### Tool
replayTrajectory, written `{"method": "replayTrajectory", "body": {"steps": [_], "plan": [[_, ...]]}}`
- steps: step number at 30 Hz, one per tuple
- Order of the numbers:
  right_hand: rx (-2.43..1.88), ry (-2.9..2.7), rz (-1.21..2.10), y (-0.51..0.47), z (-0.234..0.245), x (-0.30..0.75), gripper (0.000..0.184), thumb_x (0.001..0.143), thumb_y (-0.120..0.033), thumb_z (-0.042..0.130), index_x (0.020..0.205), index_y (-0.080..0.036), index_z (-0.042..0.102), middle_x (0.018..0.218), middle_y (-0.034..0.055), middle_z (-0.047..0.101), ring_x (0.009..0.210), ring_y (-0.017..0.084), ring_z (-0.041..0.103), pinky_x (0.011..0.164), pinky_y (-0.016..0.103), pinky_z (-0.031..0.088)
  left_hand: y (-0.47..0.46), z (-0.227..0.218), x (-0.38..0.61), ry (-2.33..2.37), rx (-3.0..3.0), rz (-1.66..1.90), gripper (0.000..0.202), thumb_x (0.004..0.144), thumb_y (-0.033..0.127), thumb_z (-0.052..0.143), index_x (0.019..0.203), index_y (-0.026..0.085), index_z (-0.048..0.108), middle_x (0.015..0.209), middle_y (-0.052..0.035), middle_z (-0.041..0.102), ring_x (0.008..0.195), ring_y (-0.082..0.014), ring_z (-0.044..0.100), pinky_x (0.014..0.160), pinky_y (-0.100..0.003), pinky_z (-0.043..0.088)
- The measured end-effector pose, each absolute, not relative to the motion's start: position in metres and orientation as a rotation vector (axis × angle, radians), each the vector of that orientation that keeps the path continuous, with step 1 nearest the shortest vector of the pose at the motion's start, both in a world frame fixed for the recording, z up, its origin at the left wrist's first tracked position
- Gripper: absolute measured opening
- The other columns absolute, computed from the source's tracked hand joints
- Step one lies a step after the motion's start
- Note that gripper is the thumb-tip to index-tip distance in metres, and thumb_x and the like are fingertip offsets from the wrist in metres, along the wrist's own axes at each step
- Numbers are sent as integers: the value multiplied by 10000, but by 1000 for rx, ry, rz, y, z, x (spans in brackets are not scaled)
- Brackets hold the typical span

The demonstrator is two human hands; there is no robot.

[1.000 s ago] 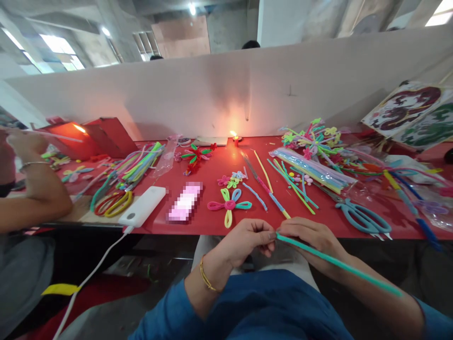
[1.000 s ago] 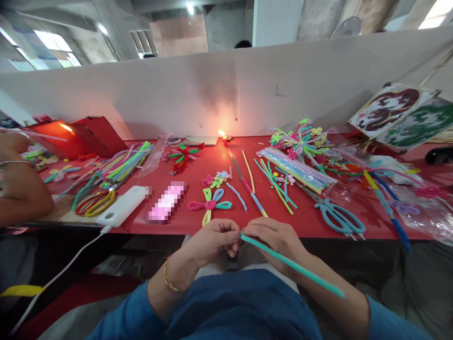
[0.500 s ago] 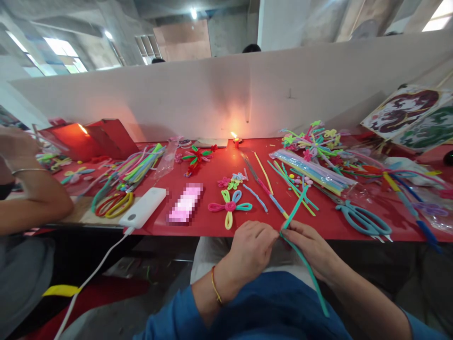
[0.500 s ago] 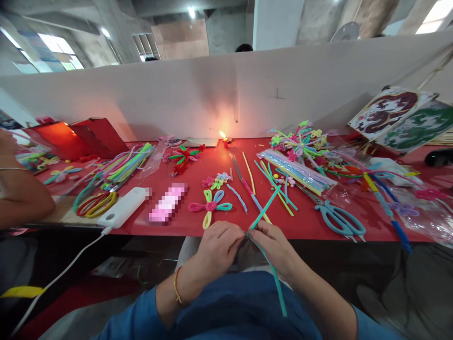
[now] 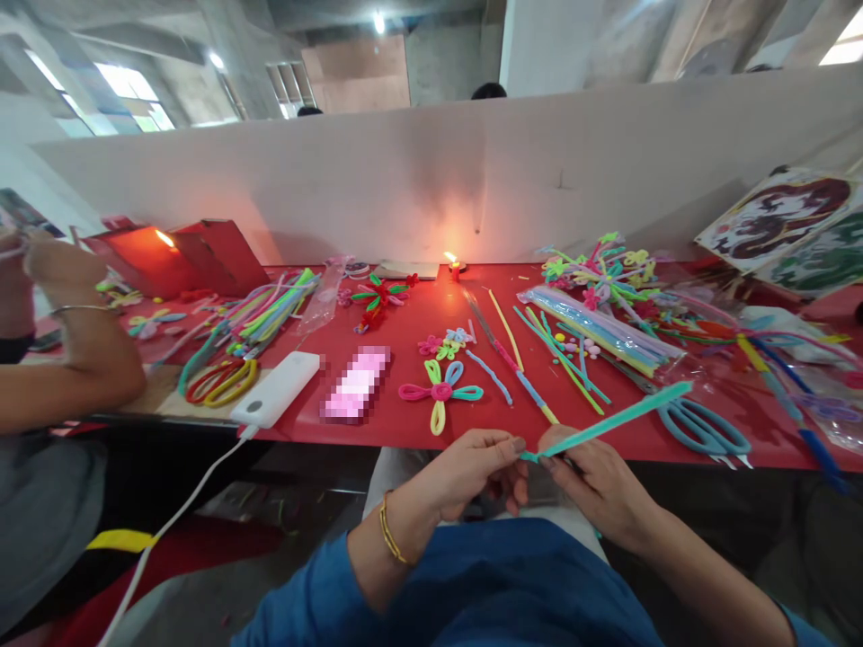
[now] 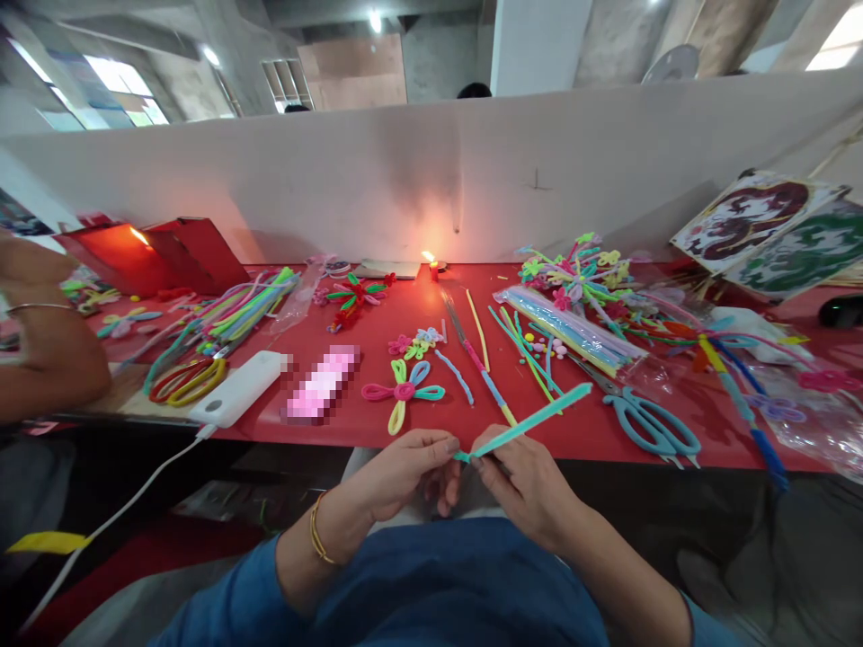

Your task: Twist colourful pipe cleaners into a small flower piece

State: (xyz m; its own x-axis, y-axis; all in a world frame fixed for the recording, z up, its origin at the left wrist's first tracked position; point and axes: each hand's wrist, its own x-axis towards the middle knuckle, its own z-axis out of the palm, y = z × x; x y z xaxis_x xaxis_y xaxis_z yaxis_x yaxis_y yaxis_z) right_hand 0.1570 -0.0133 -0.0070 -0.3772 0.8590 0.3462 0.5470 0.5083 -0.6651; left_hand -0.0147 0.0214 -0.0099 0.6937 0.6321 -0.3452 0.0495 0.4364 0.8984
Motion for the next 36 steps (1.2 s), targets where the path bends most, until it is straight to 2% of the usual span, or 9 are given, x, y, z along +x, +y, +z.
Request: {"method": "replayTrajectory", "body": {"steps": [5, 8, 11, 14, 18, 21, 24, 29, 36], "plan": [[-1229, -1976, 728, -15, -5, 157, 164, 831, -215, 408, 724, -182, 528, 667, 13, 555, 615, 133, 512, 586, 242, 399, 17, -5, -16, 742, 1362, 445, 247, 789, 360, 456, 676, 143, 491, 592, -2, 567, 495, -79, 522, 454, -184, 330], [-1386, -1614, 1032, -19, -6, 152, 196, 790, -288, 453, 641, -177, 512, 582, -8, 502, 557, 128, 472, 527, 239, 374, 13, -3, -17, 785, 1892, 591, 245, 826, 298, 399, 694, 145, 539, 640, -29, 583, 595, -106, 531, 565, -221, 398], [-1307, -1168, 1400, -22, -10, 144, 187, 738, -312, 506, 616, -171, 489, 539, -25, 460, 516, 110, 442, 509, 235, 363, 13, -5, -21, 728, 2489, 647, 294, 859, 246, 323, 737, 144, 571, 707, -67, 613, 672, -137, 533, 656, -271, 406], [-1207, -954, 1600, -22, -13, 139, 185, 697, -308, 555, 607, -167, 476, 514, -46, 425, 474, 85, 405, 486, 219, 344, 15, -14, -24, 659, 2666, 655, 304, 871, 230, 296, 807, 143, 581, 801, -89, 637, 721, -149, 548, 698, -290, 404], [-1324, -1160, 1447, -19, -16, 143, 205, 728, -349, 520, 631, -172, 486, 538, -39, 443, 497, 97, 419, 481, 220, 337, 17, -26, -20, 835, 2176, 701, 326, 862, 346, 339, 770, 140, 575, 750, -69, 630, 692, -144, 555, 645, -261, 401], [-1433, -1437, 1166, -19, -16, 150, 209, 777, -341, 460, 659, -173, 499, 569, -28, 462, 547, 114, 439, 520, 230, 361, 16, -27, -14, 874, 1514, 618, 446, 842, 481, 292, 706, 134, 537, 634, -37, 602, 547, -112, 543, 499, -215, 352], [-1428, -1670, 962, -20, -12, 154, 217, 809, -309, 422, 652, -178, 493, 573, -22, 475, 554, 119, 447, 525, 227, 368, 15, -21, -11, 786, 1177, 472, 474, 804, 540, 322, 634, 134, 498, 521, -6, 559, 431, -85, 505, 437, -200, 289], [-1369, -1859, 806, -22, -6, 156, 204, 830, -260, 403, 671, -179, 503, 611, -1, 519, 570, 124, 482, 543, 225, 386, 16, -15, -13, 747, 1140, 422, 356, 733, 479, 509, 637, 137, 491, 508, 19, 548, 433, -68, 500, 439, -187, 289], [-1348, -1797, 925, -22, -3, 157, 200, 823, -288, 414, 672, -186, 498, 586, -19, 491, 549, 116, 455, 520, 219, 368, 12, -14, -12, 719, 1307, 461, 339, 765, 461, 455, 642, 146, 481, 532, 13, 518, 467, -81, 484, 487, -210, 380]]}}
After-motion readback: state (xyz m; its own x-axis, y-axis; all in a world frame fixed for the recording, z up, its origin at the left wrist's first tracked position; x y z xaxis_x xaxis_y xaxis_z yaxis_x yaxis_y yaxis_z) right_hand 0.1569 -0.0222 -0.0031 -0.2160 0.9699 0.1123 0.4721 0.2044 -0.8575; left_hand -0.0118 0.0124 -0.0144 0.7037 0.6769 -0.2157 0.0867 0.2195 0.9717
